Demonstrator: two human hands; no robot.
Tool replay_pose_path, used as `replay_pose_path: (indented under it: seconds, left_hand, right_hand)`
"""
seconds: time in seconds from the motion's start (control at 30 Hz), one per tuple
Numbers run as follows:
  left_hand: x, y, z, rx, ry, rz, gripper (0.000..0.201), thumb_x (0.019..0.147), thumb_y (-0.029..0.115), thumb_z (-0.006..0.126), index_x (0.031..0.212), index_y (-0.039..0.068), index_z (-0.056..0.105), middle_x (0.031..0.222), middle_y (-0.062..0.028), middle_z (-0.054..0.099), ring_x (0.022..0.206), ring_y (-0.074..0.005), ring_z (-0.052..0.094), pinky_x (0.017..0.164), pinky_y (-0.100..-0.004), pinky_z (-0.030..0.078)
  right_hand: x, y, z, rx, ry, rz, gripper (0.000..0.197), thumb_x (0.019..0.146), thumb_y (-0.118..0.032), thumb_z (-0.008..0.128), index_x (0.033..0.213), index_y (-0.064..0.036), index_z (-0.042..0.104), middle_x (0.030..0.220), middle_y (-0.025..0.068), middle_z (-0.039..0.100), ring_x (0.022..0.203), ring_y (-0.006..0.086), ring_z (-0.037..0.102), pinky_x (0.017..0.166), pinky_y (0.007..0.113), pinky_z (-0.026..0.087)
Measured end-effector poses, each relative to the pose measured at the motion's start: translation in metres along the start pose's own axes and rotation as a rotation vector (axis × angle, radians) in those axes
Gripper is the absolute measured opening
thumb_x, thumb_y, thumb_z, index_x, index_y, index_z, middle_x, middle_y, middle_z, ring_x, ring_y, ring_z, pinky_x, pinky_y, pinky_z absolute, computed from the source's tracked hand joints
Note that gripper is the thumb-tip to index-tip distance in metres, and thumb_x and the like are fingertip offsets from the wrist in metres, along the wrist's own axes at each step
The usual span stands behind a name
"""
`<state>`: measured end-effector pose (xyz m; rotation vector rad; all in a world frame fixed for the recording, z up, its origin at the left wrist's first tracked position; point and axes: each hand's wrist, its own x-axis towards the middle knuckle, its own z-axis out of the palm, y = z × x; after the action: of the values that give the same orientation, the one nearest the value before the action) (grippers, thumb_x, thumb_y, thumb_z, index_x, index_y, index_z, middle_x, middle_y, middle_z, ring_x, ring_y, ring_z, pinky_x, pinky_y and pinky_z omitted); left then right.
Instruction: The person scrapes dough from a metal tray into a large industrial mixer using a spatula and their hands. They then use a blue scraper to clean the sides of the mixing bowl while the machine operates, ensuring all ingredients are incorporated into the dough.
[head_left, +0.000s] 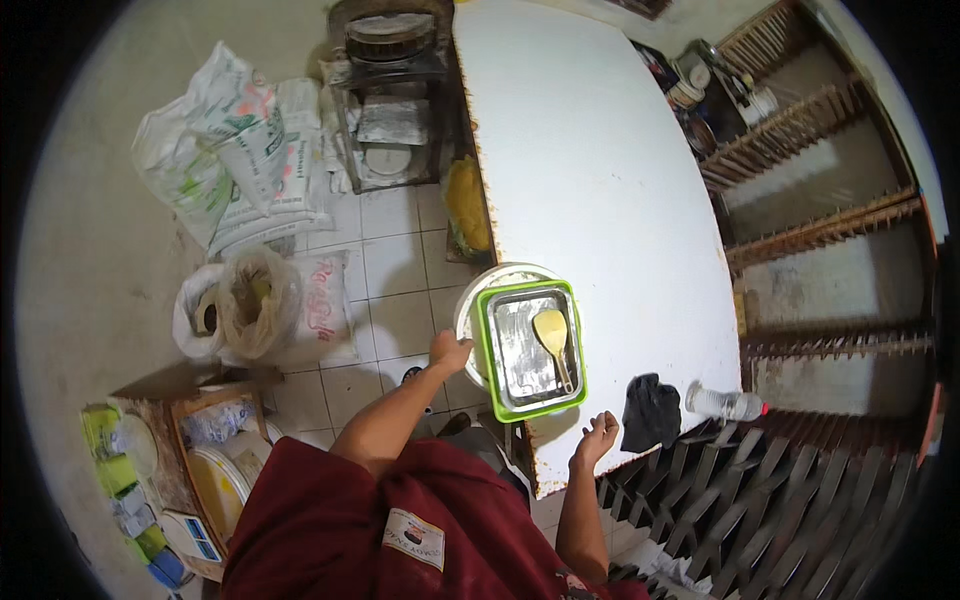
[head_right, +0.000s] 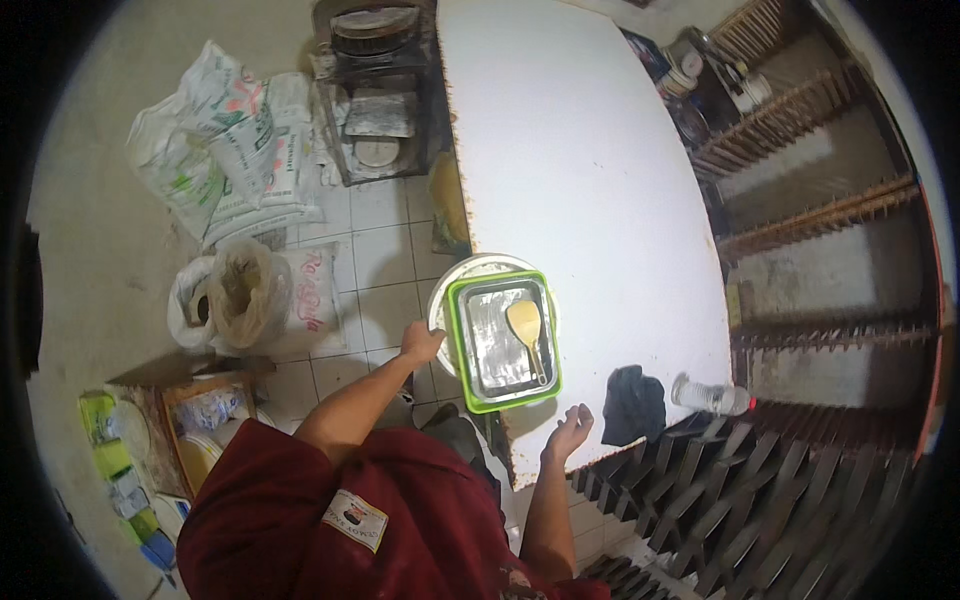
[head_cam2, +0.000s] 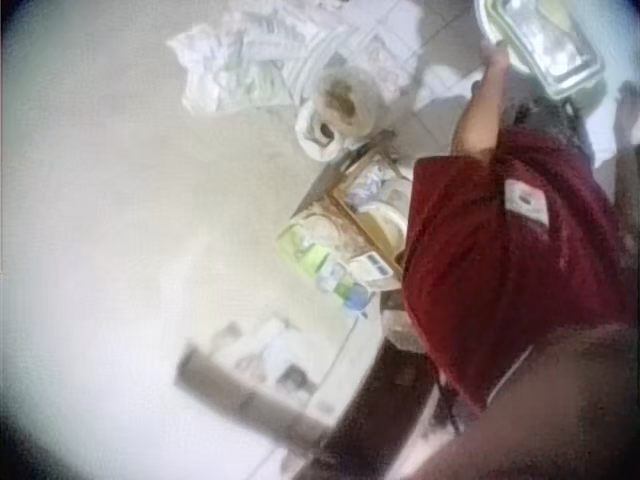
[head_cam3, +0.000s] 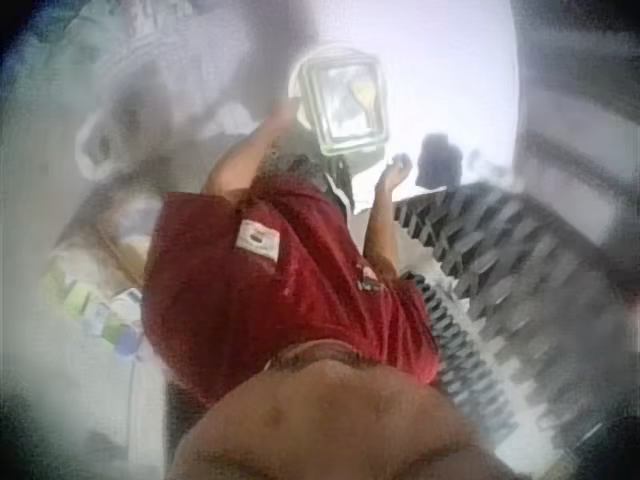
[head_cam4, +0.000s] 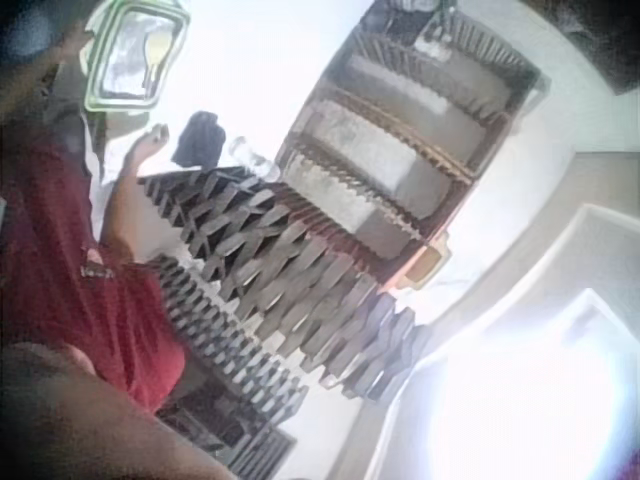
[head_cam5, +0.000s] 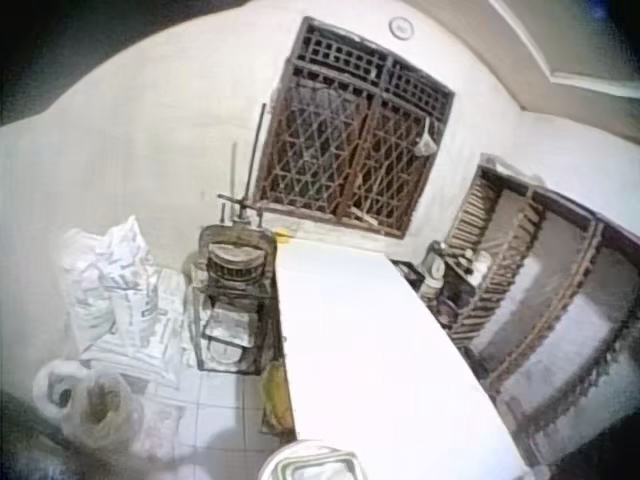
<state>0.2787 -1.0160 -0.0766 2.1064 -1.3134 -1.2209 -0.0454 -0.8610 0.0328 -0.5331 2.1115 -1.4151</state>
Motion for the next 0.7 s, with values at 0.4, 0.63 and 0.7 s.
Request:
replay_pose_path:
  seconds: [0.4, 0.63, 0.7]
  left_hand:
    - [-0.132, -0.172, -0.159, -0.350, 0.374, -0.185, 0.041, 0.081, 0.031, 0.070, 0.099, -0.005, 0.071, 0.090, -0.0277, 0.070, 0.085, -0.0372, 0.072, 0.077, -0.0448, 0.054]
    - [-0.286, -0.285, -0.153, -0.939, 0.861, -0.573, 0.035, 0.087, 0.021, 0.065, 0.107, -0.006, 0.070, 0.094, -0.0213, 0.073, 0.078, -0.0279, 0.074, 0.070, -0.0400, 0.058]
    - [-0.324, -0.318, -0.150, -1.083, 1.034, -0.650, 0.033, 0.090, 0.016, 0.062, 0.112, -0.007, 0.068, 0.099, -0.0231, 0.072, 0.079, -0.0291, 0.074, 0.065, -0.0394, 0.061]
  right_hand:
    - [-0.014, -0.026, 0.186, -0.128, -0.759, -0.062, 0.029, 0.100, -0.029, 0.058, 0.121, -0.0099, 0.055, 0.118, 0.0076, 0.057, 0.105, 0.0255, 0.058, 0.085, 0.042, 0.050]
    - [-0.057, -0.008, 0.314, -0.219, -1.313, -0.341, 0.013, 0.102, -0.022, 0.057, 0.112, -0.0139, 0.056, 0.103, 0.0011, 0.058, 0.086, 0.0150, 0.059, 0.067, 0.031, 0.048]
    - [-0.107, -0.022, 0.326, -0.237, -1.445, -0.188, 0.010, 0.102, -0.020, 0.058, 0.109, -0.0133, 0.056, 0.102, 0.0009, 0.058, 0.086, 0.0141, 0.060, 0.065, 0.030, 0.048]
